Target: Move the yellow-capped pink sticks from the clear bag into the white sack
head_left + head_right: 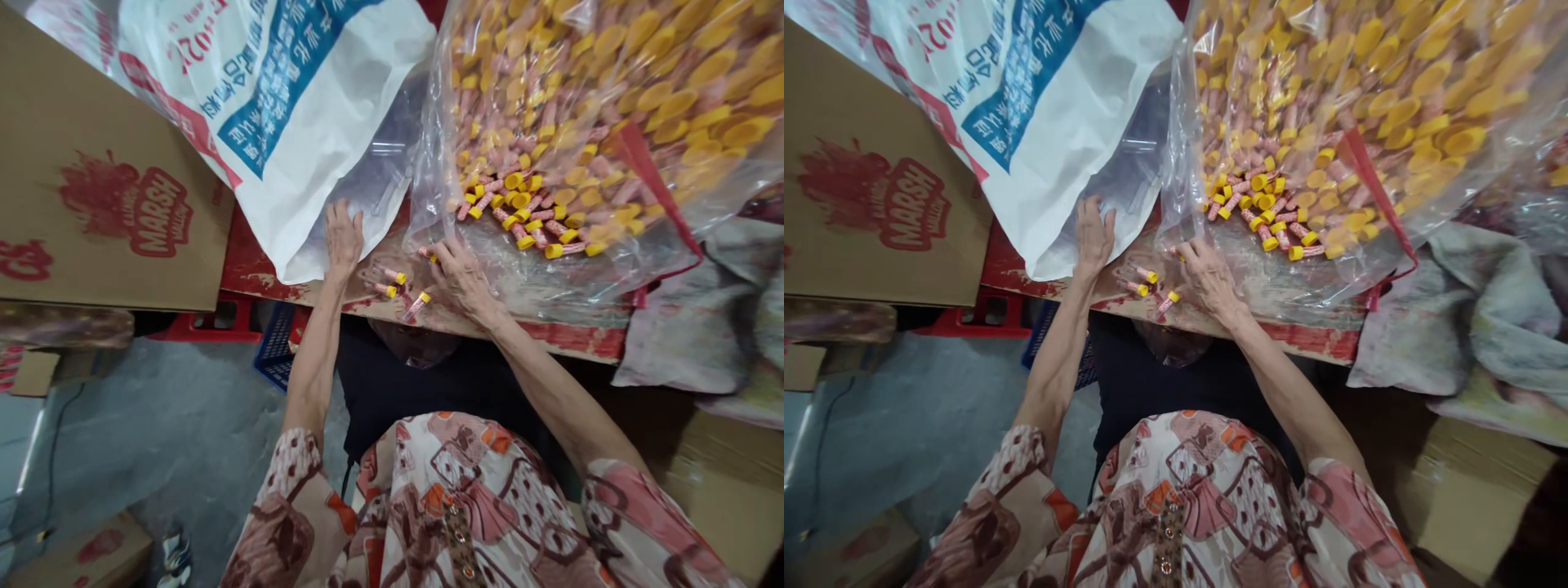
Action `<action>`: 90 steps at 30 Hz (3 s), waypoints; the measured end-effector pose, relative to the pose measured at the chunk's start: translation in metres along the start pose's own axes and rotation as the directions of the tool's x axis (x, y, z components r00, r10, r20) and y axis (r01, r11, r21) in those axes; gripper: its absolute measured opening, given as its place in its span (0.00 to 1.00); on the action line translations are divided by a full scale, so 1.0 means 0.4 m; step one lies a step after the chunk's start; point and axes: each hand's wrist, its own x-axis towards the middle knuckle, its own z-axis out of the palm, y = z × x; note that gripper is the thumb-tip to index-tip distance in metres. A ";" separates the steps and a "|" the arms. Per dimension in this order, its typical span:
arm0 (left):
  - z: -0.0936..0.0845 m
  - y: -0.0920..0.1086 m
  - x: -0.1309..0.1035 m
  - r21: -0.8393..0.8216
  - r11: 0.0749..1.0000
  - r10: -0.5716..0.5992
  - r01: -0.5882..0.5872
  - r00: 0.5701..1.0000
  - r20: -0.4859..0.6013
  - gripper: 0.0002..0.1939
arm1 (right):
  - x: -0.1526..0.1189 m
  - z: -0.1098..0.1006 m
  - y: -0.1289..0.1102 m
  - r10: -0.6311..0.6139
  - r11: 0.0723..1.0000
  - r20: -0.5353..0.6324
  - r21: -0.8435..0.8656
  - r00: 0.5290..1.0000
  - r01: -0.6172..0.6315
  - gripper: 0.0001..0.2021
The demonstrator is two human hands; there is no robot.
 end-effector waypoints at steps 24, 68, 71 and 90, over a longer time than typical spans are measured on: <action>-0.084 0.007 -0.138 -0.054 0.936 0.333 -0.349 0.823 0.460 0.06 | -0.034 -0.026 -0.010 0.045 0.999 -0.148 0.008 0.988 -0.044 0.14; -0.044 0.056 -0.234 -0.040 0.993 0.114 -0.108 0.974 0.194 0.11 | -0.034 -0.029 -0.007 0.039 0.999 -0.139 0.011 0.990 -0.038 0.13; -0.025 0.056 -0.255 -0.222 0.967 0.182 -0.126 0.951 0.250 0.13 | -0.048 -0.002 -0.035 -0.001 1.000 -0.103 -0.029 0.995 -0.002 0.13; -0.074 0.038 -0.436 -0.249 0.965 0.097 -0.084 0.994 0.043 0.18 | -0.079 0.020 -0.106 0.024 0.990 -0.070 0.137 0.997 -0.014 0.15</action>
